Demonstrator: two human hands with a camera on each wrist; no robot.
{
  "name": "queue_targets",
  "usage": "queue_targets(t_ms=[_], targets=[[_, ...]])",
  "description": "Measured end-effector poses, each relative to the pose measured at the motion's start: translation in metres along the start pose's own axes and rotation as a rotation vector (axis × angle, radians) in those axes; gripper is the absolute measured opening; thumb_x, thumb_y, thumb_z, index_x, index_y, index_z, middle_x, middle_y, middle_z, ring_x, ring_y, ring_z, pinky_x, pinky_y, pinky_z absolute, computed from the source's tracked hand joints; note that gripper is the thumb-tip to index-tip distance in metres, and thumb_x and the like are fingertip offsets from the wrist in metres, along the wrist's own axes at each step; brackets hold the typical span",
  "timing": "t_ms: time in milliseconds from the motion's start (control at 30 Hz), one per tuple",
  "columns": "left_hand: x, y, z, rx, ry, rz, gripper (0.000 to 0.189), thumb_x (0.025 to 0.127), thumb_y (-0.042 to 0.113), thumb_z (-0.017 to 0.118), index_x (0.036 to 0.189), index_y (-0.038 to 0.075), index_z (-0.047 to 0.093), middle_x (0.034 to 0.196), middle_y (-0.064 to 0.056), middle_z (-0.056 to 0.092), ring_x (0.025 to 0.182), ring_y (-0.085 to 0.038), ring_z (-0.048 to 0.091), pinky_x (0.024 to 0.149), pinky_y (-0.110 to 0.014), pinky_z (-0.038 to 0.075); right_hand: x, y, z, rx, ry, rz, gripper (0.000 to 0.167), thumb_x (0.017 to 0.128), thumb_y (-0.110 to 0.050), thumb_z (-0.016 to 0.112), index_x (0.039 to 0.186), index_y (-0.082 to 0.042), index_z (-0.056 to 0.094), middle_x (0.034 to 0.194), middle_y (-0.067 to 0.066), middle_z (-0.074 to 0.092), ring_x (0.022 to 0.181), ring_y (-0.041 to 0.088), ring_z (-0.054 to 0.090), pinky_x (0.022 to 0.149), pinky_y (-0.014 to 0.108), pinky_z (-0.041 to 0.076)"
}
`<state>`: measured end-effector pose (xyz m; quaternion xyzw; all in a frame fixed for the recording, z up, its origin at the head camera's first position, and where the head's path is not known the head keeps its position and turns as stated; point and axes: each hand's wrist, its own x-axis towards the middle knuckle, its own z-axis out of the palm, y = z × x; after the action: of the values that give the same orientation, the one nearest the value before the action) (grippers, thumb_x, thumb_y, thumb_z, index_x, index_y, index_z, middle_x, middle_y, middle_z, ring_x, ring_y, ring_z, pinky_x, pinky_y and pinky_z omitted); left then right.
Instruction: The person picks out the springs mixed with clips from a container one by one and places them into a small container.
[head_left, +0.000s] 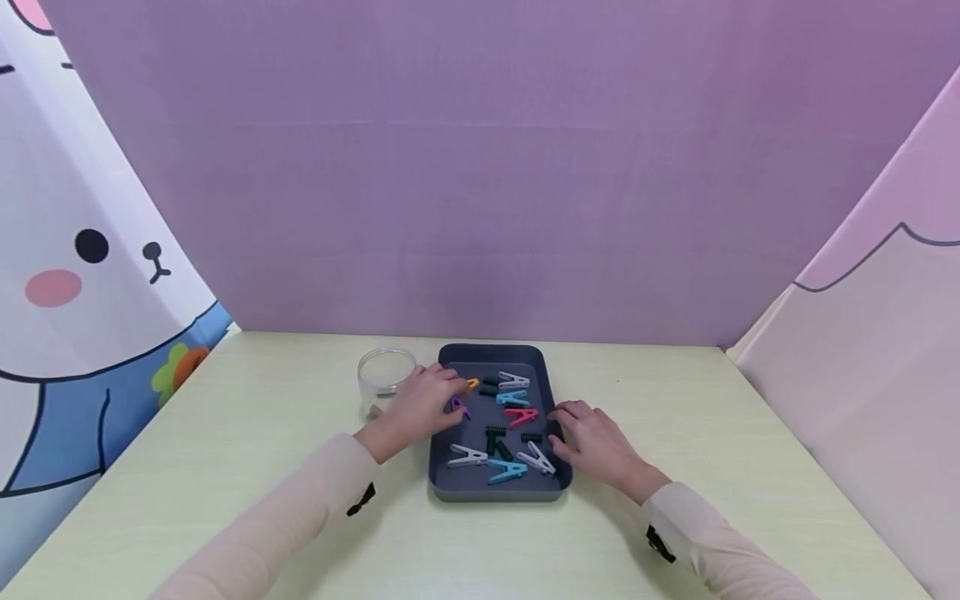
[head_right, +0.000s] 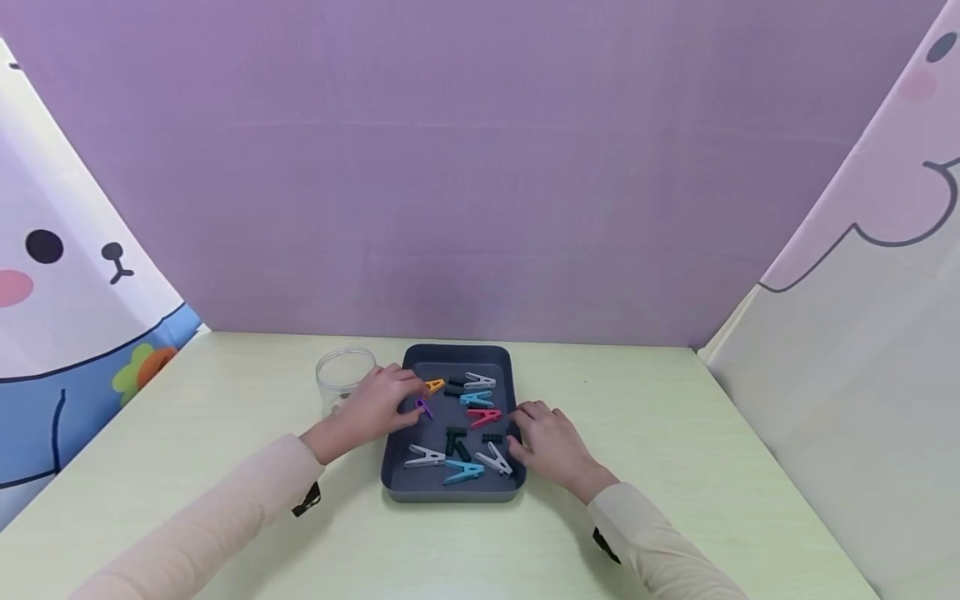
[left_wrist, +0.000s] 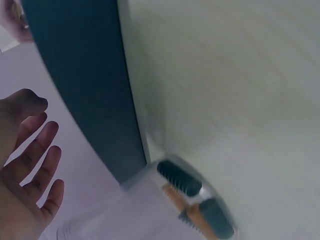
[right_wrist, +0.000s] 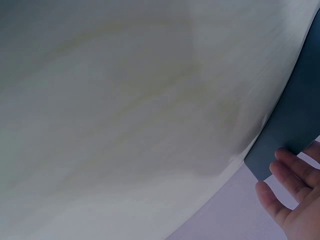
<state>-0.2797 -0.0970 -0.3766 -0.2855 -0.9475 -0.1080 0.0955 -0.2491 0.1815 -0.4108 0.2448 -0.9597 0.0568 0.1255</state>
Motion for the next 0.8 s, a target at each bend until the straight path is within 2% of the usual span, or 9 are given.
queue_targets(t_ms=[133,367,567,800], targets=[[0.001,0.006,0.008,-0.004,-0.035,0.011,0.025,0.08,0.03,0.068,0.102,0.019,0.068,0.101,0.003,0.065,0.087,-0.015,0.05,0.08,-0.035,0.04,0.0,0.0,0.0,-0.003,-0.003,0.0,0.033,0.083,-0.032,0.062,0.106,-0.01,0.064,0.113,0.007,0.06,0.106,0.021,0.054,0.085,0.044,0.047],[0.004,0.012,0.02,-0.01,-0.054,0.062,0.023,0.08,0.03,0.067,0.101,0.019,0.067,0.104,0.003,0.066,0.091,-0.017,0.053,0.076,-0.034,0.04,0.0,-0.001,0.0,0.0,-0.002,0.001,0.032,0.083,-0.032,0.062,0.106,-0.01,0.064,0.113,0.007,0.06,0.106,0.021,0.054,0.085,0.044,0.047],[0.009,0.014,0.03,0.012,-0.105,0.055,0.026,0.08,0.032,0.067,0.103,0.02,0.067,0.101,0.004,0.066,0.095,-0.017,0.055,0.077,-0.035,0.04,-0.001,-0.001,-0.001,0.006,-0.003,0.004,0.032,0.083,-0.031,0.062,0.106,-0.01,0.064,0.113,0.007,0.06,0.106,0.021,0.054,0.086,0.046,0.047],[0.013,0.017,0.035,0.018,-0.127,0.076,0.023,0.08,0.031,0.066,0.101,0.02,0.066,0.099,0.005,0.065,0.096,-0.017,0.057,0.084,-0.041,0.042,-0.001,-0.002,-0.002,0.011,-0.01,0.01,0.032,0.083,-0.031,0.062,0.107,-0.01,0.063,0.113,0.007,0.06,0.107,0.022,0.054,0.087,0.048,0.046]])
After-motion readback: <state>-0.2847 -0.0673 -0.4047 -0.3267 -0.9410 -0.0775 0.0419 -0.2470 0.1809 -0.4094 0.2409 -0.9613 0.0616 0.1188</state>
